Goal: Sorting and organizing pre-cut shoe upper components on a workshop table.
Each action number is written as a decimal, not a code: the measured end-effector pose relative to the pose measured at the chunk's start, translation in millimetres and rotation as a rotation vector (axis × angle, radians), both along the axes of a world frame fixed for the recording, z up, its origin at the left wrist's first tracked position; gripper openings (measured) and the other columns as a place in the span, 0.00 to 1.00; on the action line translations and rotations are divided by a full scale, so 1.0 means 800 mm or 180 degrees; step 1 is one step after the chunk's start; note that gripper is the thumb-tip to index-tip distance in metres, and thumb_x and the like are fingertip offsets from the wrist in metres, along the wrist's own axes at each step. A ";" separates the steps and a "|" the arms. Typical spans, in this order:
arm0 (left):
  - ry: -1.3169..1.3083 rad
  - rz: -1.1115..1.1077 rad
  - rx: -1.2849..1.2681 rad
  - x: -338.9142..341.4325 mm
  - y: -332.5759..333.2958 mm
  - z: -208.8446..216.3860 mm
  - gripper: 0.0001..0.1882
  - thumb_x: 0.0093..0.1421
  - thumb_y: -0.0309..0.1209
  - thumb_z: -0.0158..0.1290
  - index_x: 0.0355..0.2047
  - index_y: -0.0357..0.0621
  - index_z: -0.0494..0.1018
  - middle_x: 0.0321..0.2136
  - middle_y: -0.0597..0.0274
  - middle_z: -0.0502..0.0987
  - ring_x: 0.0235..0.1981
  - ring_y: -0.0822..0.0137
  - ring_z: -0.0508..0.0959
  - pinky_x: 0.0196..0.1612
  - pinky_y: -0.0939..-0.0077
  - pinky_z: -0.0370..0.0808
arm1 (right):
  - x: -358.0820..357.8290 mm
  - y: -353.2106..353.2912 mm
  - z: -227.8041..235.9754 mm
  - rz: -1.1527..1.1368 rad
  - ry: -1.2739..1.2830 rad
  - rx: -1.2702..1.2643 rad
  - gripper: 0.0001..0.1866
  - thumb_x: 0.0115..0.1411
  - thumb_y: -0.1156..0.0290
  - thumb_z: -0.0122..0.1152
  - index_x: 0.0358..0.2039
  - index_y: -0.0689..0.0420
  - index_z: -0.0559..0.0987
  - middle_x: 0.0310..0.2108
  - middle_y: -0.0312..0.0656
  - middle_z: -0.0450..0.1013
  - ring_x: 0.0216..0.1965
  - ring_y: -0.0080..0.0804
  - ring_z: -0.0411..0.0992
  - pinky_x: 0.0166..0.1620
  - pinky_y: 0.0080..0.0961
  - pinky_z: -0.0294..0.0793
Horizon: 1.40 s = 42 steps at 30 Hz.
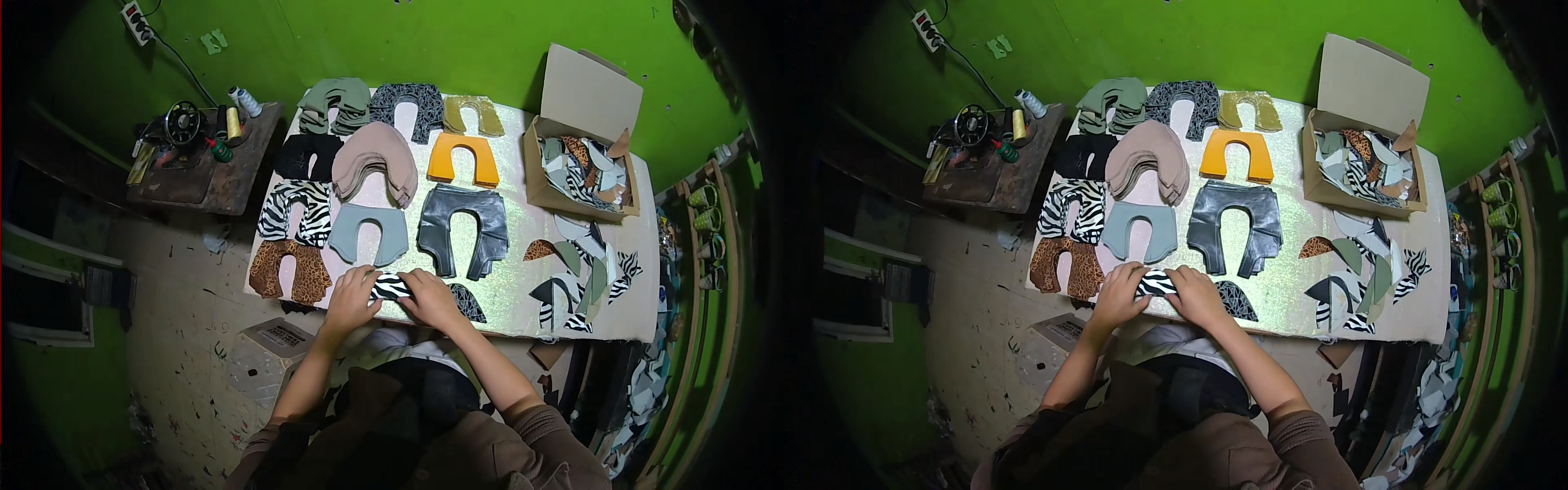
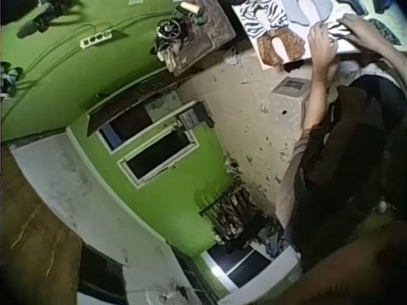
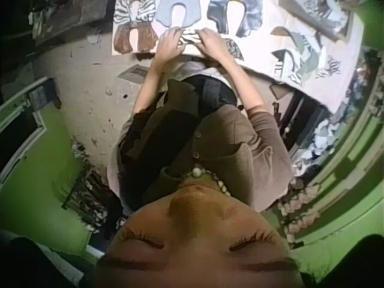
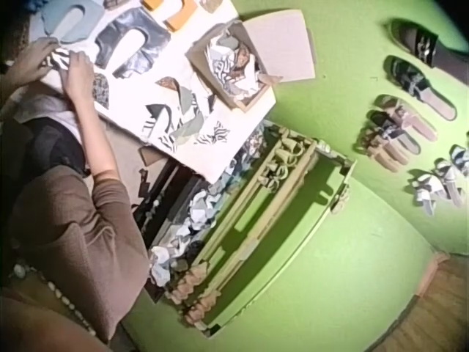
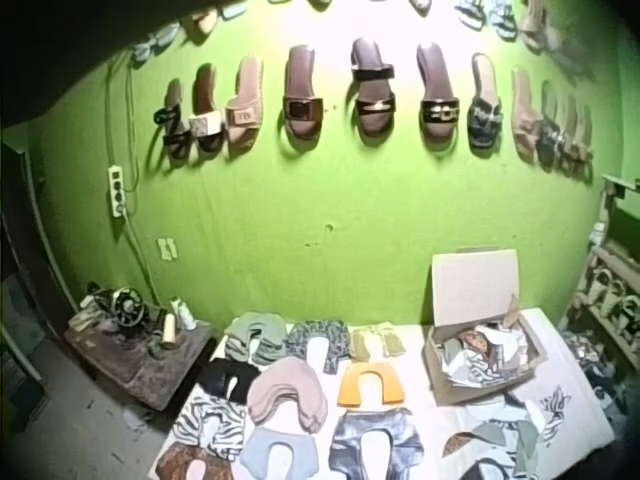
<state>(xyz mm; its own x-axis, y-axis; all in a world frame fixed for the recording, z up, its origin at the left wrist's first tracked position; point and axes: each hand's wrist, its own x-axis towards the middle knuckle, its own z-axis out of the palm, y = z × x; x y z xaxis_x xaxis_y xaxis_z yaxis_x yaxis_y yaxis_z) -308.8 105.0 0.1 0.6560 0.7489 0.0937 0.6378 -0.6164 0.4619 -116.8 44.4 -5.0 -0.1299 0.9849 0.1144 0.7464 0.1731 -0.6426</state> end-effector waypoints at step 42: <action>-0.0131 -0.0758 -0.0330 -0.034 0.038 -0.017 0.28 0.49 0.39 0.59 0.49 0.38 0.67 0.42 0.55 0.72 0.44 0.56 0.72 0.45 0.66 0.71 | -0.017 0.014 -0.001 0.0084 -0.0538 -0.0105 0.34 0.42 0.58 0.69 0.50 0.59 0.70 0.41 0.43 0.71 0.42 0.41 0.70 0.44 0.33 0.69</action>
<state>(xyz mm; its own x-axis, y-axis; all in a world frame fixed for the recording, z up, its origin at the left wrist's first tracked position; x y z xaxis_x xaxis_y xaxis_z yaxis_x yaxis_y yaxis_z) -335.7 135.7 -13.2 0.8123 0.5807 0.0547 0.4596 -0.6950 0.5530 -130.5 55.9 -5.5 -0.1703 0.9838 0.0563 0.8398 0.1748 -0.5141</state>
